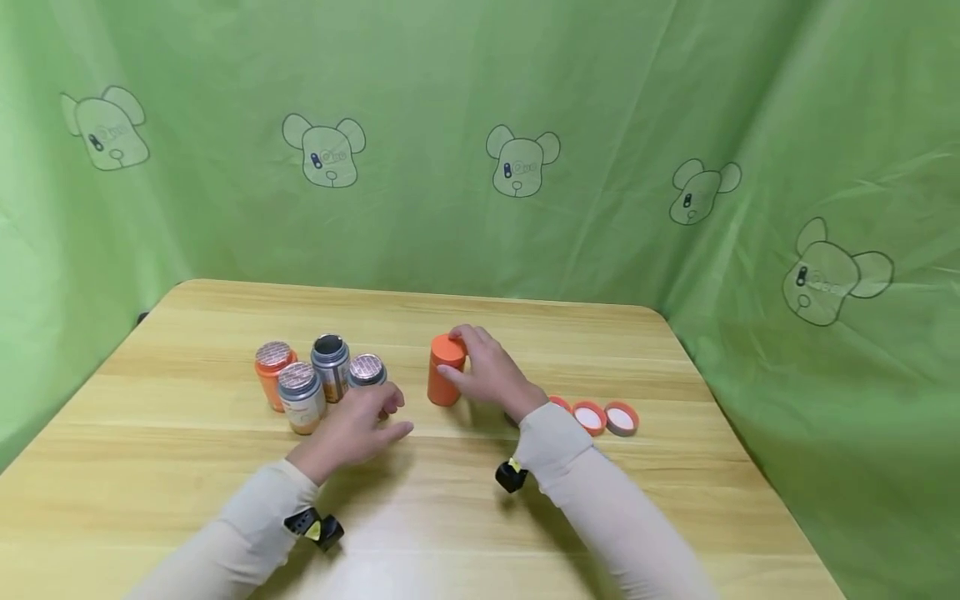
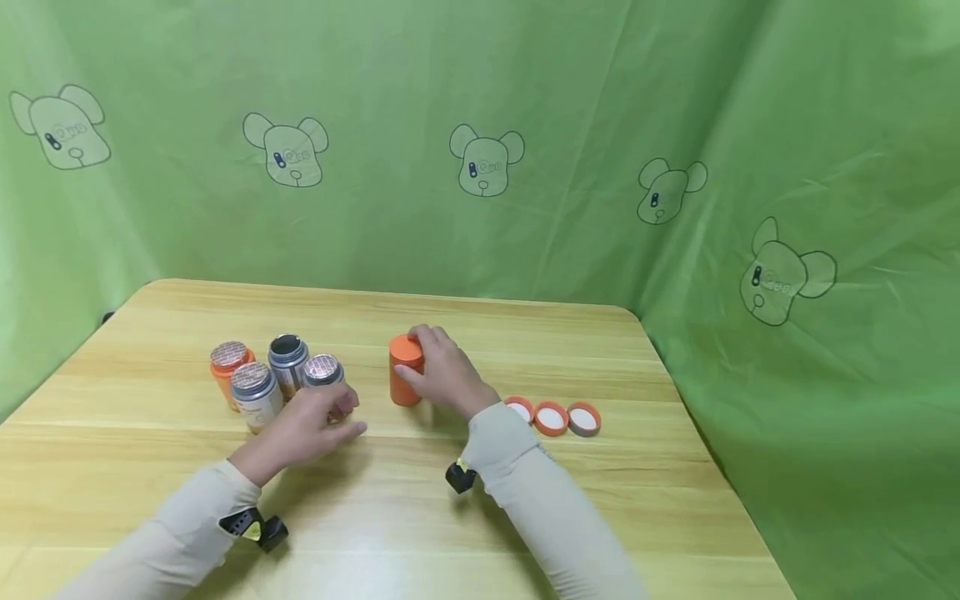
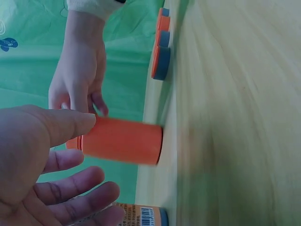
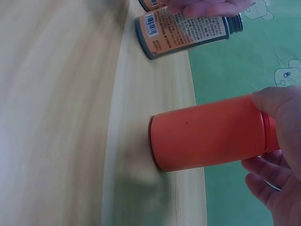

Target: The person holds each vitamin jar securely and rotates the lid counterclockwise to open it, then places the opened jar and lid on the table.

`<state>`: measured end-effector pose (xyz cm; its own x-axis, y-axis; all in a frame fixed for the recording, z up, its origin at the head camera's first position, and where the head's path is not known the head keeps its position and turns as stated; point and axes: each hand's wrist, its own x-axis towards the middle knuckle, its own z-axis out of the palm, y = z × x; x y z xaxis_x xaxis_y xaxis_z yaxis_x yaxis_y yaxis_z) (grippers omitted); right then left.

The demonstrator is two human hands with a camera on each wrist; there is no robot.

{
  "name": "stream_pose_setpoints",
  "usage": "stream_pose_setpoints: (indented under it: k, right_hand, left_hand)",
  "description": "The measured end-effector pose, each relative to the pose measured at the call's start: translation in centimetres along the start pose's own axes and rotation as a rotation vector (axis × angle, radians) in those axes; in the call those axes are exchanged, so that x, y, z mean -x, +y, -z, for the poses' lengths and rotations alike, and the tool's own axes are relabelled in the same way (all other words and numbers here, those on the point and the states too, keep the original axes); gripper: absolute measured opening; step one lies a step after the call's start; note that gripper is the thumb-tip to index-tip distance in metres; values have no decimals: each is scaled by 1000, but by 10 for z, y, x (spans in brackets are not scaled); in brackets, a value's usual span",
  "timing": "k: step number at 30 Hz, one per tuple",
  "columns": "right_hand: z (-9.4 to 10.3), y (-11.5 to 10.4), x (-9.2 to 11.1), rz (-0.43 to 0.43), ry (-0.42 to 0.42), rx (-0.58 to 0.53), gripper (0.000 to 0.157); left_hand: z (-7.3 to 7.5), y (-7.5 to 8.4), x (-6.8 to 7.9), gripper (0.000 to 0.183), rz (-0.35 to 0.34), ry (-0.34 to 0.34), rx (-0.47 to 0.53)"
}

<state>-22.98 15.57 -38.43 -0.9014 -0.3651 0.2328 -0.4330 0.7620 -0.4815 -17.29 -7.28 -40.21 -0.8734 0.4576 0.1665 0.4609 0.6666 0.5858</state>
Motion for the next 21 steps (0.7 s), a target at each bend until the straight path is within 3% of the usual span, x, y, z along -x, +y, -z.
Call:
stream_pose_setpoints:
  k: [10,21]
  right_hand:
    - [19,14,38,4,5,27,52]
    - [29,14,56,25,4,2,59]
  left_hand:
    - [-2,-5,-5,34,6,29,-29]
    - [-6,-1,-7,52,51,-17,18]
